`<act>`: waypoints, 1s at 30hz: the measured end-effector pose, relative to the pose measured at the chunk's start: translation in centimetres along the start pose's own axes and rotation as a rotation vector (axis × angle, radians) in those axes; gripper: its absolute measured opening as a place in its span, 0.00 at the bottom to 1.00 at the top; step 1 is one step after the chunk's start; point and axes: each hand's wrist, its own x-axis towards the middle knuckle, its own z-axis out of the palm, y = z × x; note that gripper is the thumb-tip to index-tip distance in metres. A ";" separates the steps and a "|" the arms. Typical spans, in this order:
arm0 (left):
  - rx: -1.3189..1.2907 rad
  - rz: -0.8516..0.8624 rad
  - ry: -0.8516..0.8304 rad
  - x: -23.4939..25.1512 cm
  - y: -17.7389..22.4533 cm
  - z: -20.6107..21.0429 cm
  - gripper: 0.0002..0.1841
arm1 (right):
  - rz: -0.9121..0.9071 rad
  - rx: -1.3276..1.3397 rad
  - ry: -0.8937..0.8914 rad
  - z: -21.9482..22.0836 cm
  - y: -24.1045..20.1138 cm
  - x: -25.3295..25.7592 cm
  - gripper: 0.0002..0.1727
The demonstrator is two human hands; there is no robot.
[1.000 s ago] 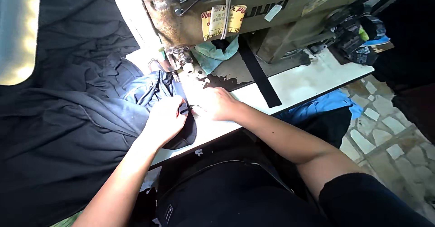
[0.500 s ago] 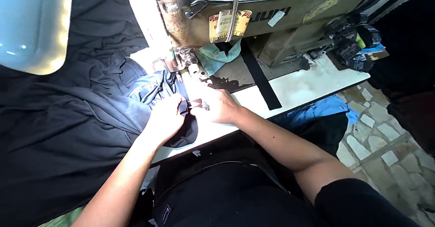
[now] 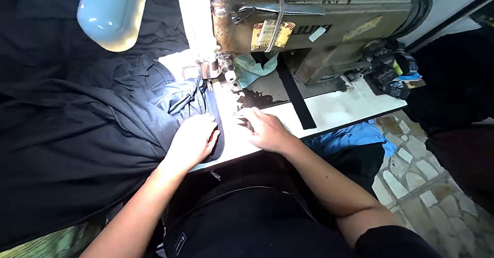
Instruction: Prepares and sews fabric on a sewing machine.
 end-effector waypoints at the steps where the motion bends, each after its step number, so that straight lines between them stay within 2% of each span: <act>1: 0.005 0.007 0.003 0.0 0.0 0.0 0.14 | 0.043 -0.084 0.046 0.1 0.6 0.2 0.18; 4: 0.014 0.023 0.019 0.0 0.0 0.1 0.13 | 0.120 -0.238 0.126 0.1 2.1 0.7 0.19; 8: 0.001 -0.001 0.051 0.0 0.1 0.0 0.12 | 0.080 -0.265 0.224 0.1 2.8 1.4 0.21; 10: 0.005 -0.017 0.051 0.4 0.1 -0.2 0.10 | -0.049 -0.191 0.241 0.6 1.7 1.5 0.19; 12: 0.002 -0.035 0.007 1.0 0.1 -0.5 0.08 | -0.258 -0.108 0.207 1.8 0.5 1.3 0.14; 14: 0.001 -0.052 -0.044 1.5 -0.1 -0.6 0.09 | -0.415 -0.079 0.177 3.2 -0.2 1.1 0.14; 20: 0.042 -0.086 -0.039 2.0 0.1 -0.3 0.09 | -0.454 -0.075 0.179 4.2 -0.1 0.7 0.14; 25: 0.019 0.015 -0.019 1.5 -0.4 -0.5 0.11 | -0.498 -0.081 0.138 4.2 0.0 1.1 0.15; 30: 0.049 0.151 0.075 0.2 -1.4 -0.2 0.18 | -0.568 -0.144 0.163 4.1 0.1 1.3 0.16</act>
